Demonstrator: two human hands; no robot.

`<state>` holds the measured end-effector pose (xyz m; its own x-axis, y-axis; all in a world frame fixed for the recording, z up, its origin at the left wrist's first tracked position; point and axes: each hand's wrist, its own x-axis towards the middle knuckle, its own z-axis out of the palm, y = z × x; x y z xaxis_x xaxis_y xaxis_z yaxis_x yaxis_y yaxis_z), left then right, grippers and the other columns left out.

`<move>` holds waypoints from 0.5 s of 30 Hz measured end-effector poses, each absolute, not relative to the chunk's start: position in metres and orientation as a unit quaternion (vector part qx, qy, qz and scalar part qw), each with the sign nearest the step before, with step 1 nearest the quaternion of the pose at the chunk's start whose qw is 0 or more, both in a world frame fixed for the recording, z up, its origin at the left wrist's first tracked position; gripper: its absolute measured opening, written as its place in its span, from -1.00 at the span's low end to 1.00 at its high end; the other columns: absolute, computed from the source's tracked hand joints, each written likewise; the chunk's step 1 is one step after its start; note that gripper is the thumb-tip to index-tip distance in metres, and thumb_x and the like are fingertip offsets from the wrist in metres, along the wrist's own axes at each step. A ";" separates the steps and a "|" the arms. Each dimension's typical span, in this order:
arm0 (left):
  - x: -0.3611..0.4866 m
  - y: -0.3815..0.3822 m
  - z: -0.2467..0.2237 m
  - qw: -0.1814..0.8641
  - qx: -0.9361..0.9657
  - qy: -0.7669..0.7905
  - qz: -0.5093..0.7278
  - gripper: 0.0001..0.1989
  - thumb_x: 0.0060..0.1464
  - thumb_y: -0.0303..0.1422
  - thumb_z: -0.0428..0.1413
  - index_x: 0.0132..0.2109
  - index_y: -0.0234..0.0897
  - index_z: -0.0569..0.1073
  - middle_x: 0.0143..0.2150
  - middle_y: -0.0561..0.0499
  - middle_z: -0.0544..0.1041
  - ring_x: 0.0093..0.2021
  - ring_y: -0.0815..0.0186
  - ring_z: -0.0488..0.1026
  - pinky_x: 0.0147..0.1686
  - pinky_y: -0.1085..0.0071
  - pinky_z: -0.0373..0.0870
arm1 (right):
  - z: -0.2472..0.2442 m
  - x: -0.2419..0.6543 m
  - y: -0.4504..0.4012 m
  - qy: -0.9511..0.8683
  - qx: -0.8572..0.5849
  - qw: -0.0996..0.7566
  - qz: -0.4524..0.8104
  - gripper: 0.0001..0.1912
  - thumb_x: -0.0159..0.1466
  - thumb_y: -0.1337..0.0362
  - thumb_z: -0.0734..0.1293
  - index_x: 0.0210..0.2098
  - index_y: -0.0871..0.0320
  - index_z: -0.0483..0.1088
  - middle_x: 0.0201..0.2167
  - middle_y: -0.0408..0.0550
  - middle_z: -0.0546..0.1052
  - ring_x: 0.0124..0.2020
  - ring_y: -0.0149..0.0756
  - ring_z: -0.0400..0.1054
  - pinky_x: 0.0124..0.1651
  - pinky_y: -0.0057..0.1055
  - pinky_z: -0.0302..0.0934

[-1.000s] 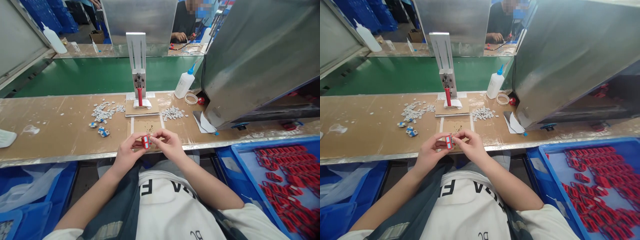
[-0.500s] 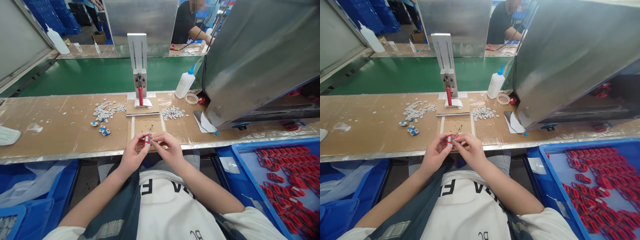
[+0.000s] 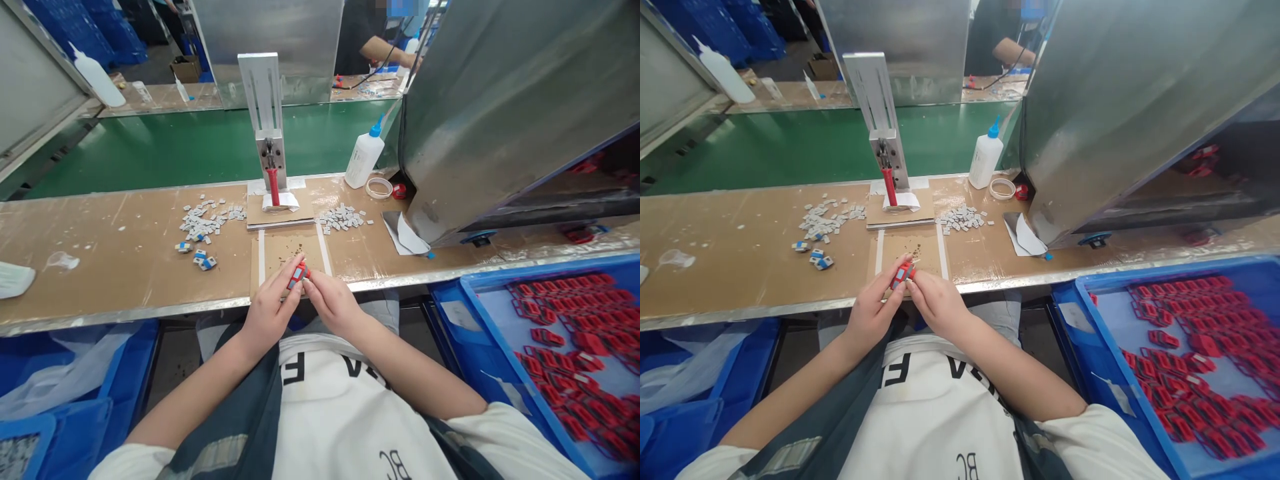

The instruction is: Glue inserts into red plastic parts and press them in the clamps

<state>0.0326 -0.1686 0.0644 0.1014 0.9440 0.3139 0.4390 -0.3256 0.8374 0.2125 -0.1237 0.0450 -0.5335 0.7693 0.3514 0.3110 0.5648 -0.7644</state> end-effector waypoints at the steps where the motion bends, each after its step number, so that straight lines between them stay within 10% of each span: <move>1: 0.033 -0.169 0.065 0.284 0.687 0.505 0.438 -0.49 0.49 -0.29 0.04 0.49 -0.13 0.35 0.46 -0.13 0.44 0.44 0.12 0.42 0.49 0.14 0.29 | 0.045 0.213 -0.124 -0.808 -0.335 0.351 0.333 -0.60 0.62 0.05 0.05 -0.21 0.04 0.36 -0.40 -0.08 0.45 -0.40 -0.25 0.35 -0.31 -0.34 0.22; 15: 0.039 -0.178 0.064 0.234 0.709 0.482 0.458 -0.48 0.46 -0.39 0.07 0.49 -0.10 0.35 0.45 -0.11 0.44 0.42 0.10 0.44 0.43 0.11 0.40 | 0.037 0.213 -0.133 -0.777 -0.327 0.382 0.379 -0.57 0.61 -0.03 0.06 -0.22 0.04 0.37 -0.39 -0.09 0.46 -0.39 -0.27 0.38 -0.31 -0.36 0.26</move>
<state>0.0390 -0.1780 0.0644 0.1150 0.8986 0.4235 0.4696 -0.4249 0.7739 0.2130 -0.1331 0.0367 -0.4938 0.7980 0.3455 0.2196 0.4989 -0.8384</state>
